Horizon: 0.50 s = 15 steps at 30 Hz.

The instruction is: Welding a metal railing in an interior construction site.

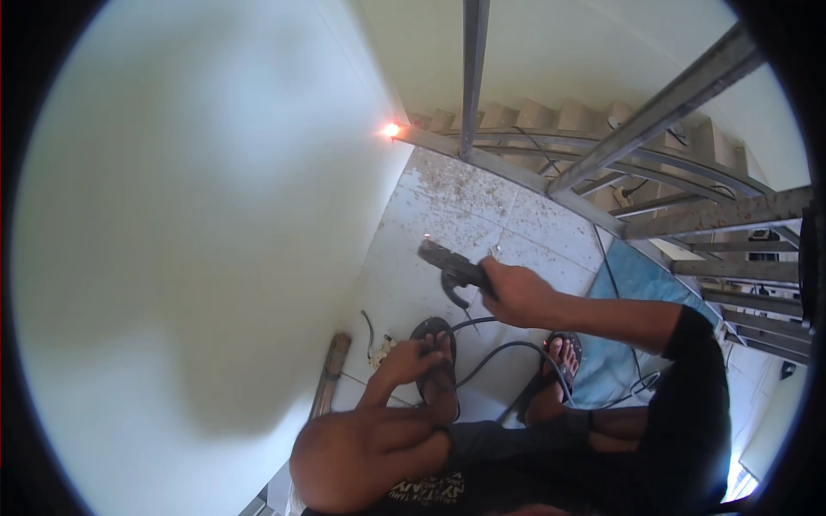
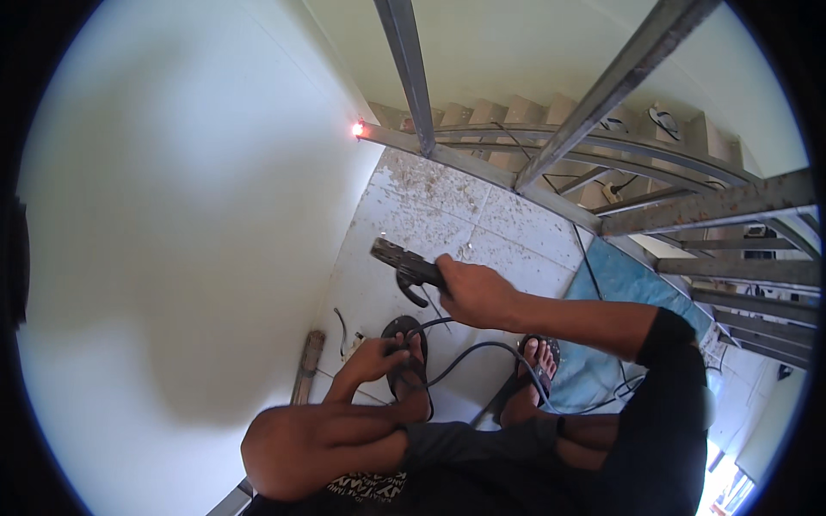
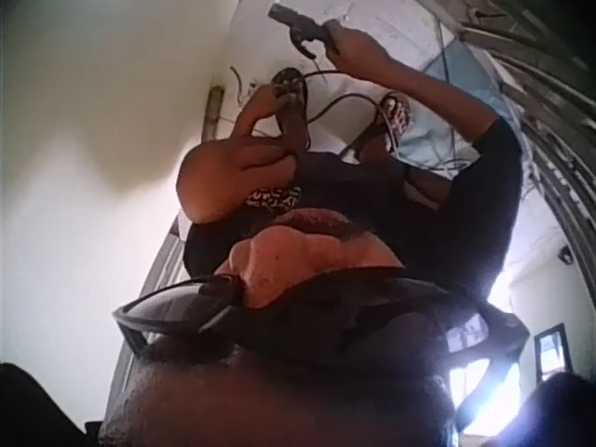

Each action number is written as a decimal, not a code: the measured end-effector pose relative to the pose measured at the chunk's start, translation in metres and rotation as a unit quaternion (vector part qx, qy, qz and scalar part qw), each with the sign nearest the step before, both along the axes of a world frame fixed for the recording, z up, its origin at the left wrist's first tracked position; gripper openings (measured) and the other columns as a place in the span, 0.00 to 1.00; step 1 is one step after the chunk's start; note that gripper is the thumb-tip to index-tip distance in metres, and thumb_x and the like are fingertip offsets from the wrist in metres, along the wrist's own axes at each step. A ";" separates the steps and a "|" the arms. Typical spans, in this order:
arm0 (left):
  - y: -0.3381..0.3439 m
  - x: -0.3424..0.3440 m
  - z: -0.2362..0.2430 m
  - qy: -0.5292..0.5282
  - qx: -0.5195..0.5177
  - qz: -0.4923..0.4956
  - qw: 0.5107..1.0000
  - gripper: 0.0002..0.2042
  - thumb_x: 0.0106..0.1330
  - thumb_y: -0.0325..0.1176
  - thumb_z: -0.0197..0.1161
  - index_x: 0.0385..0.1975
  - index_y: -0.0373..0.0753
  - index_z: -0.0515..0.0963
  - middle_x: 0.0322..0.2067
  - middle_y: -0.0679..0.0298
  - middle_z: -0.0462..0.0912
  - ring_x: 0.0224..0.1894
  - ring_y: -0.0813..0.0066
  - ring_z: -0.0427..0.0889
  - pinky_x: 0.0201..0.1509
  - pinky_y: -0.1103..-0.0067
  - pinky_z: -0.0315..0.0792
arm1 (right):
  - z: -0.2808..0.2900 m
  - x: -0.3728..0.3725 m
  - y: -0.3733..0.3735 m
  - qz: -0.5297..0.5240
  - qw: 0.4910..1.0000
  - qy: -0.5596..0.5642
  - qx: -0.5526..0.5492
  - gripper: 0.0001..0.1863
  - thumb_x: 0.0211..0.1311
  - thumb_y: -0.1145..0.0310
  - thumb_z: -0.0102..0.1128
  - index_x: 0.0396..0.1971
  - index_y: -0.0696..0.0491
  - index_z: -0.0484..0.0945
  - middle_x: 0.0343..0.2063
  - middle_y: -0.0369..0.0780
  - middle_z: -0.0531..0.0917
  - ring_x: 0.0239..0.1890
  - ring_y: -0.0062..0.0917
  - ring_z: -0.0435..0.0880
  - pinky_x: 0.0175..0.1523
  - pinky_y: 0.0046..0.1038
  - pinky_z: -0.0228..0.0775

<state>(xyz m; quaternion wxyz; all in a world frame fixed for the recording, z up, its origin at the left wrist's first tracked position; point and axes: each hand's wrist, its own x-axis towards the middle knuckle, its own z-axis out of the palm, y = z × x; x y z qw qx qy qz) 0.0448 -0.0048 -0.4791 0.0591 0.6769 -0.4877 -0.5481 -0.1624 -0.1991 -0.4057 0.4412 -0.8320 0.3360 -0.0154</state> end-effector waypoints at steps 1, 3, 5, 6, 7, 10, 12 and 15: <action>-0.010 0.000 0.003 0.000 -0.001 0.000 1.000 0.22 0.58 0.48 0.60 0.34 0.30 0.79 0.26 0.47 0.80 0.32 0.57 0.81 0.38 0.69 0.71 | 0.015 -0.009 0.001 0.013 1.000 0.025 -0.005 0.16 0.53 0.70 0.54 0.39 0.58 0.63 0.24 0.54 0.78 0.28 0.52 0.78 0.34 0.47 0.70; -0.041 -0.012 0.006 0.047 0.026 -0.147 0.988 0.22 0.58 0.50 0.59 0.36 0.32 0.80 0.33 0.46 0.81 0.38 0.51 0.81 0.44 0.66 0.72 | 0.047 -0.041 0.003 0.008 0.997 0.072 -0.021 0.15 0.52 0.70 0.54 0.38 0.58 0.63 0.22 0.52 0.77 0.27 0.51 0.78 0.33 0.47 0.70; -0.057 -0.026 0.003 0.095 0.015 -0.173 0.980 0.23 0.57 0.51 0.61 0.35 0.32 0.80 0.32 0.47 0.82 0.36 0.52 0.81 0.44 0.66 0.72 | 0.071 -0.072 0.006 -0.010 0.996 0.081 -0.020 0.16 0.52 0.69 0.55 0.38 0.58 0.64 0.21 0.52 0.77 0.26 0.51 0.78 0.33 0.47 0.70; -0.070 -0.039 0.000 0.148 0.003 -0.204 0.968 0.24 0.56 0.51 0.62 0.35 0.32 0.80 0.32 0.48 0.82 0.35 0.53 0.81 0.43 0.67 0.72 | 0.088 -0.097 0.008 -0.035 0.994 0.105 -0.010 0.16 0.52 0.68 0.56 0.38 0.57 0.64 0.20 0.51 0.77 0.26 0.50 0.78 0.33 0.47 0.70; -0.086 -0.052 -0.001 0.160 0.002 -0.236 0.958 0.24 0.56 0.51 0.62 0.35 0.32 0.80 0.32 0.48 0.82 0.35 0.53 0.81 0.43 0.67 0.72 | 0.097 -0.120 0.015 -0.069 0.989 0.133 0.000 0.17 0.51 0.67 0.58 0.38 0.56 0.64 0.19 0.51 0.77 0.25 0.50 0.78 0.32 0.46 0.70; -0.117 -0.082 0.009 0.202 0.058 -0.326 0.922 0.22 0.54 0.48 0.65 0.35 0.32 0.80 0.28 0.52 0.82 0.31 0.64 0.80 0.38 0.71 0.73 | 0.097 -0.167 0.019 -0.072 0.983 0.169 0.010 0.17 0.51 0.65 0.59 0.38 0.55 0.66 0.18 0.50 0.77 0.25 0.49 0.78 0.30 0.45 0.70; -0.136 -0.087 0.008 0.177 0.073 -0.366 0.911 0.19 0.55 0.44 0.67 0.36 0.32 0.80 0.26 0.56 0.81 0.29 0.71 0.79 0.34 0.75 0.73 | 0.103 -0.193 0.019 -0.085 0.979 0.186 0.023 0.16 0.51 0.65 0.61 0.37 0.55 0.68 0.20 0.47 0.79 0.26 0.46 0.79 0.30 0.42 0.70; -0.162 -0.110 -0.003 0.167 0.037 -0.408 0.897 0.17 0.55 0.41 0.67 0.34 0.32 0.80 0.24 0.59 0.80 0.27 0.76 0.76 0.32 0.77 0.71 | 0.115 -0.249 0.049 -0.186 0.968 0.171 -0.005 0.16 0.51 0.65 0.62 0.36 0.56 0.69 0.19 0.46 0.78 0.24 0.44 0.79 0.29 0.41 0.69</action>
